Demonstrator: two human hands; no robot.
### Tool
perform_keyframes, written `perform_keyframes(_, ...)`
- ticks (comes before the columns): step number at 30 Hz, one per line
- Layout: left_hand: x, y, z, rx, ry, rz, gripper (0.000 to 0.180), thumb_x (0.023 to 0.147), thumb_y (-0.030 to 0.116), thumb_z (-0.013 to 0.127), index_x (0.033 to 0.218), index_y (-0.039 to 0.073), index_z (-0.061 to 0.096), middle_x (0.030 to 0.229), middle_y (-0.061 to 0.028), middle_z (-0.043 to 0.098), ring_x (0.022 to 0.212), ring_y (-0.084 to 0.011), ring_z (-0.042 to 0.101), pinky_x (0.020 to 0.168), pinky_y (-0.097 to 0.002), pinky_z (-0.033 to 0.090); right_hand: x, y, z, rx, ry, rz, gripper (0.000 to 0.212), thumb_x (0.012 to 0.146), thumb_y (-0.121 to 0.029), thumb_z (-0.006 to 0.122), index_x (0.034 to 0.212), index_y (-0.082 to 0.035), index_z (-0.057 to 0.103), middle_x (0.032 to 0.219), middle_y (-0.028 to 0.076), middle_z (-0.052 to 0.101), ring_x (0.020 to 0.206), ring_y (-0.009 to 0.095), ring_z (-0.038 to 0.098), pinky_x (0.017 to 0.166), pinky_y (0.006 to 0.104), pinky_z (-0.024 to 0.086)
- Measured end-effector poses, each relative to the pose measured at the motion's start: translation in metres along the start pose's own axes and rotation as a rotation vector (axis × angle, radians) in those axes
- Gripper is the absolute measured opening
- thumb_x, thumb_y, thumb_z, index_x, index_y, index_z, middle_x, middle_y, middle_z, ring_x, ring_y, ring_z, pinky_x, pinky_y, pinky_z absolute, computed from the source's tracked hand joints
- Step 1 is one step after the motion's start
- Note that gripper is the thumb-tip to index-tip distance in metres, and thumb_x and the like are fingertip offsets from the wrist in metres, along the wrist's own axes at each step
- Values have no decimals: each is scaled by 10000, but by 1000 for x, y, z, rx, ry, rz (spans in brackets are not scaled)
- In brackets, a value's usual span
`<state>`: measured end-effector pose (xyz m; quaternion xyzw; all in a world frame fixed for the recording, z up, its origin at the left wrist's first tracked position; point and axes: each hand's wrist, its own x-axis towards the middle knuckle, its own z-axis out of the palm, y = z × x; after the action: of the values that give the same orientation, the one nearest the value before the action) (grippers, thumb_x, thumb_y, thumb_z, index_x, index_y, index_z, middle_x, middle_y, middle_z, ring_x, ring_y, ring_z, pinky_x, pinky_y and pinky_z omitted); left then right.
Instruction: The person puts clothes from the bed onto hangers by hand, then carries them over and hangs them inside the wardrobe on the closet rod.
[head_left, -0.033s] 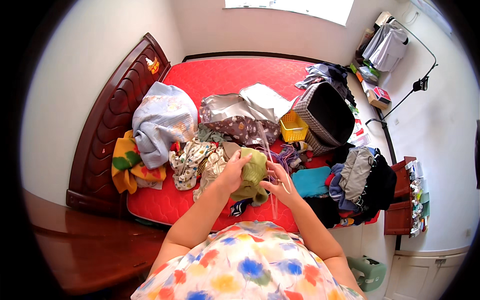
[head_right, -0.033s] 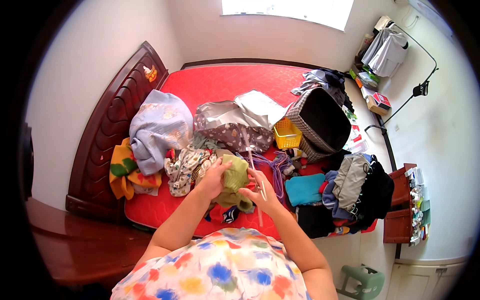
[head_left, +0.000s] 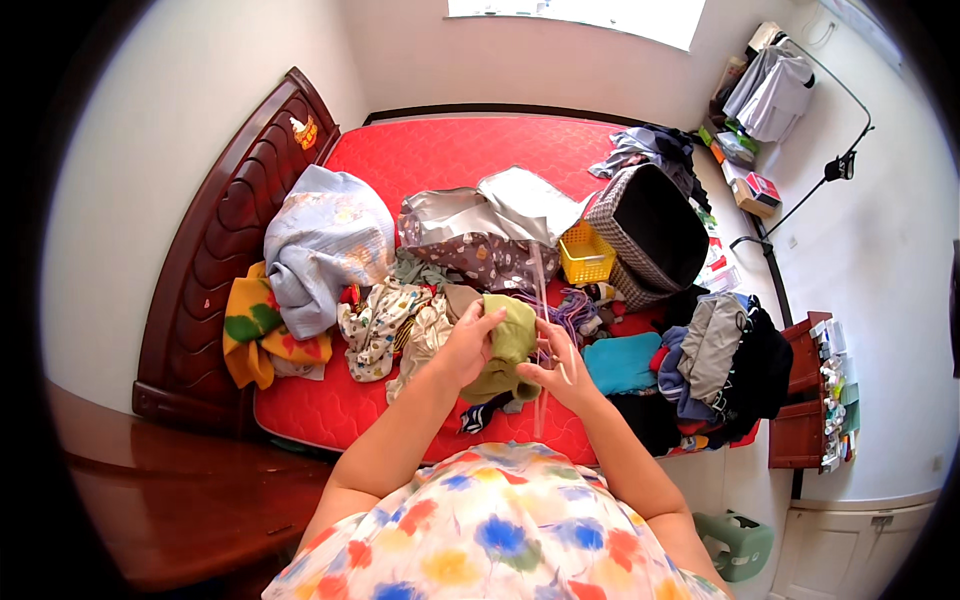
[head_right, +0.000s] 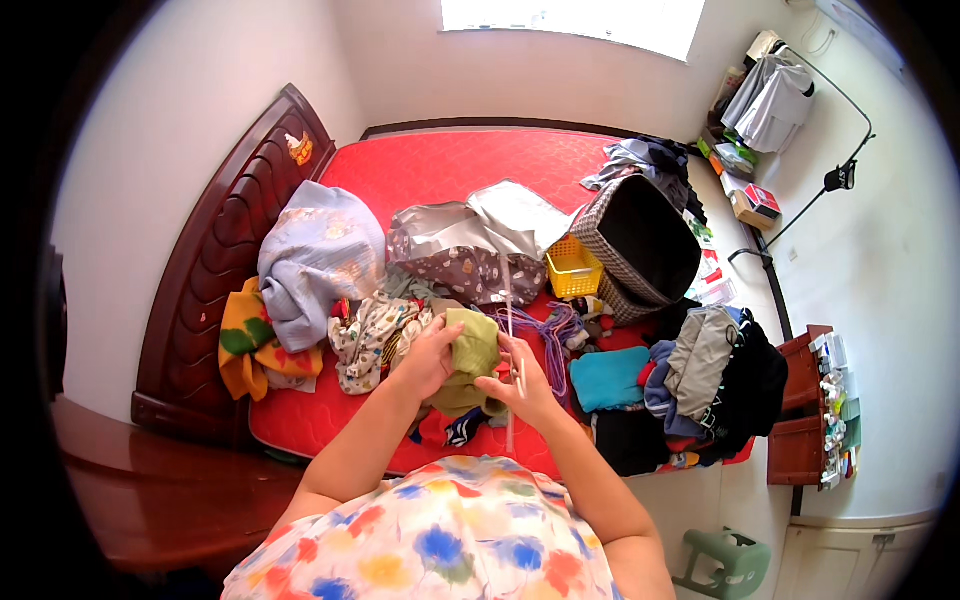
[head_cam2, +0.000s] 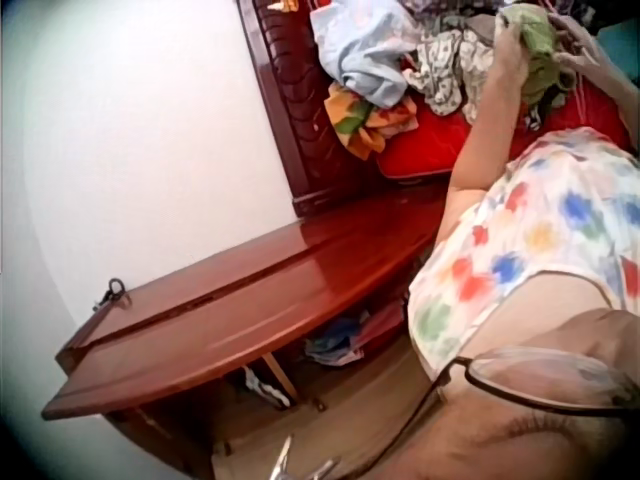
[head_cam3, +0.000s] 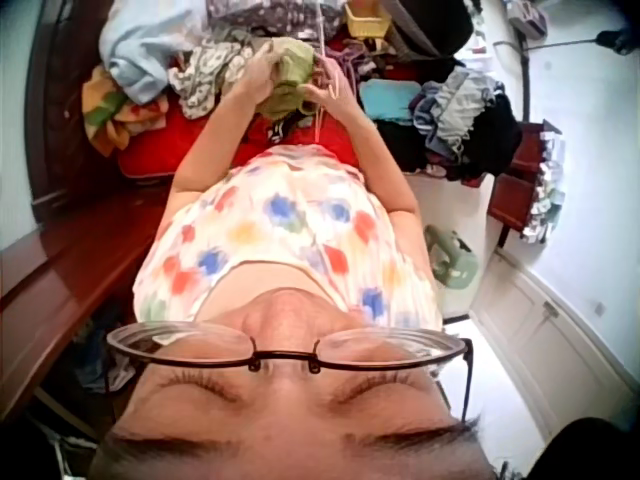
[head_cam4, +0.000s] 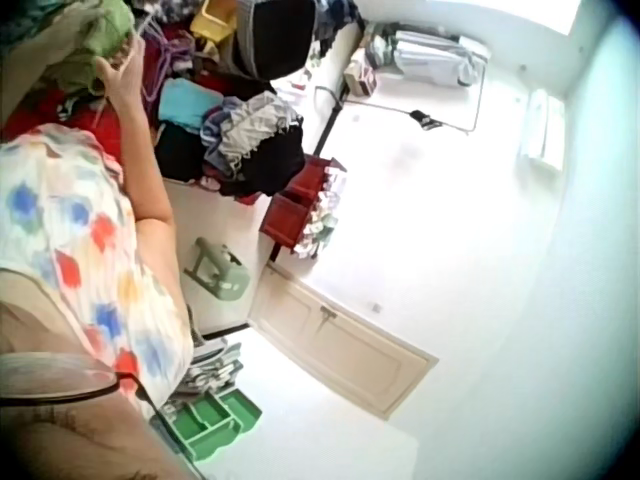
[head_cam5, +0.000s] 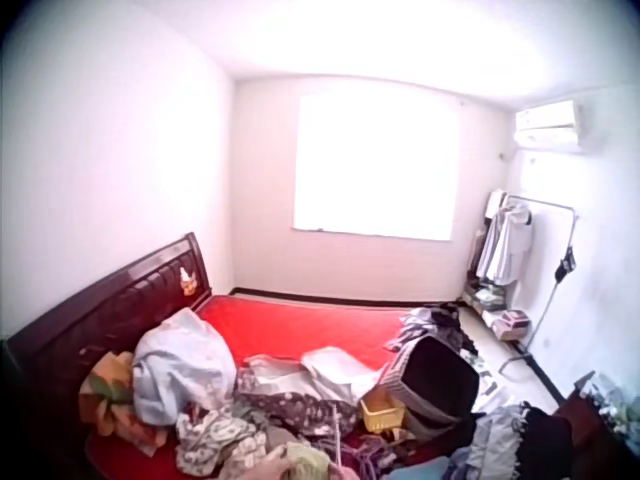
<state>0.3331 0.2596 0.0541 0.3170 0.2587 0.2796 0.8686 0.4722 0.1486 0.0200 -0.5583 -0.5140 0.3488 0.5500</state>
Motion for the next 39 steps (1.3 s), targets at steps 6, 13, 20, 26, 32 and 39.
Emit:
perform_keyframes(6, -15, -2, 8, 259, -66, 269, 499, 771, -52, 523, 1203, 63, 300, 1188, -145, 497, 1075, -208, 542, 905, -325, 468, 5, -12, 4, -197, 44, -45, 618, 757, -27, 639, 1325, 16, 399, 1220, 151, 457, 1074, 257, 516, 869, 322, 457)
perform_keyframes(13, -19, 11, 3, 1132, -140, 429, 358, 775, -23, 569, 1125, 52, 567, 1087, -64, 534, 1038, -160, 531, 845, -295, 454, 12, -20, 3, -160, 129, -213, 204, 813, 48, 569, 1015, 40, 601, 956, 123, 613, 891, 239, 609, 767, 290, 477)
perform_keyframes(20, -20, 26, 5, 1238, -62, 266, 204, 877, 145, 553, 1027, 17, 606, 887, -65, 633, 836, -152, 587, 751, -276, 460, 25, -25, -13, -201, 140, -339, 165, 837, 73, 535, 969, 19, 619, 900, 127, 628, 832, 245, 625, 724, 294, 493)
perform_keyframes(26, -10, 31, -18, 792, 21, 177, 277, 904, 214, 556, 1014, -24, 644, 866, -24, 660, 749, -68, 566, 706, -229, 464, 19, -37, -39, 87, 142, -93, 263, 927, -11, 466, 1169, -35, 566, 991, 62, 635, 588, 70, 511, 557, 195, 439)
perform_keyframes(32, -2, 34, -47, 471, 96, 180, 254, 913, 201, 559, 1038, -10, 622, 922, -46, 651, 786, -103, 613, 710, -239, 497, -19, -39, -87, 260, 244, 93, 241, 938, -66, 475, 1158, -1, 549, 989, 106, 661, 563, 57, 549, 466, 174, 385)
perform_keyframes(39, 3, 32, -50, 468, 158, 221, 243, 919, 198, 550, 1019, -8, 631, 924, -51, 655, 780, -106, 616, 700, -239, 498, -51, -42, -107, 332, 57, 244, 187, 932, -99, 495, 1059, -7, 597, 883, 117, 684, 491, 88, 552, 397, 158, 309)
